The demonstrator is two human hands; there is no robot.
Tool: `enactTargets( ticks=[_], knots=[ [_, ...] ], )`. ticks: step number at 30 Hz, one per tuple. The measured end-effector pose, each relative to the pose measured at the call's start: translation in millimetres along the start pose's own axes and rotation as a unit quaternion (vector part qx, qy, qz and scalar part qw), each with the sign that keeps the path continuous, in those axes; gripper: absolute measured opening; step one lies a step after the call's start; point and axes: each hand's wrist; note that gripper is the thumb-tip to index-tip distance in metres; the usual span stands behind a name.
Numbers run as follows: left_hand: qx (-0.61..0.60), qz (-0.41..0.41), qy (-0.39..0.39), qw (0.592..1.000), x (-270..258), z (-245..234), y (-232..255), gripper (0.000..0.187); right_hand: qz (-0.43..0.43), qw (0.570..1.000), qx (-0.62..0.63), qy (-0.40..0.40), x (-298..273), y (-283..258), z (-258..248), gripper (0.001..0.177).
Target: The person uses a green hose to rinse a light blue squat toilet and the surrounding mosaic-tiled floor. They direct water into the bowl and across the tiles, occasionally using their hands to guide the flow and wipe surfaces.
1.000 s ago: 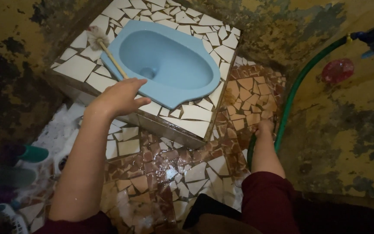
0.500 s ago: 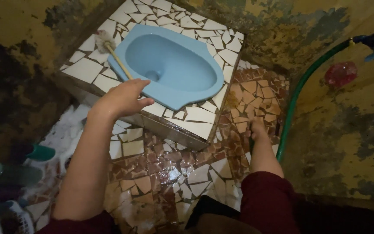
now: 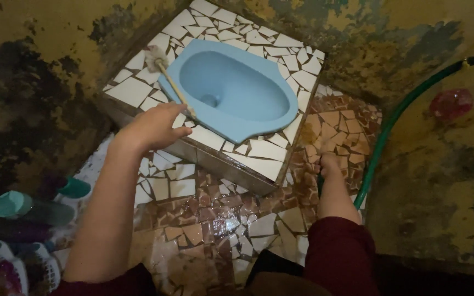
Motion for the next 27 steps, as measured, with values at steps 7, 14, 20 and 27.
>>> enactTargets(
  ticks=[7,14,20,27],
  knots=[
    [-0.013,-0.011,0.003,1.000,-15.4,-9.1,-3.6,0.068,-0.020,0.999,-0.044,-0.004,-38.4,-18.0,26.8,0.030],
    [0.005,-0.030,-0.004,1.000,-36.4,-21.3,0.6,0.069,-0.053,0.998,-0.028,-0.003,-34.4,-19.1,43.2,0.028],
    [0.014,-0.035,0.004,0.999,-18.7,-9.1,-24.6,0.071,-0.045,0.999,-0.018,0.014,-49.3,-31.4,47.4,0.029],
    [0.023,-0.045,0.003,0.999,-15.1,-5.7,-34.8,0.071,-0.045,0.998,-0.035,0.026,-69.9,-50.8,51.4,0.035]
  ],
)
Point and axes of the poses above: each hand's wrist, its own x-axis towards the middle knuckle, its own z-axis out of the palm, y = z × x, and after that the axes turned 5 degrees about -z, right-handed
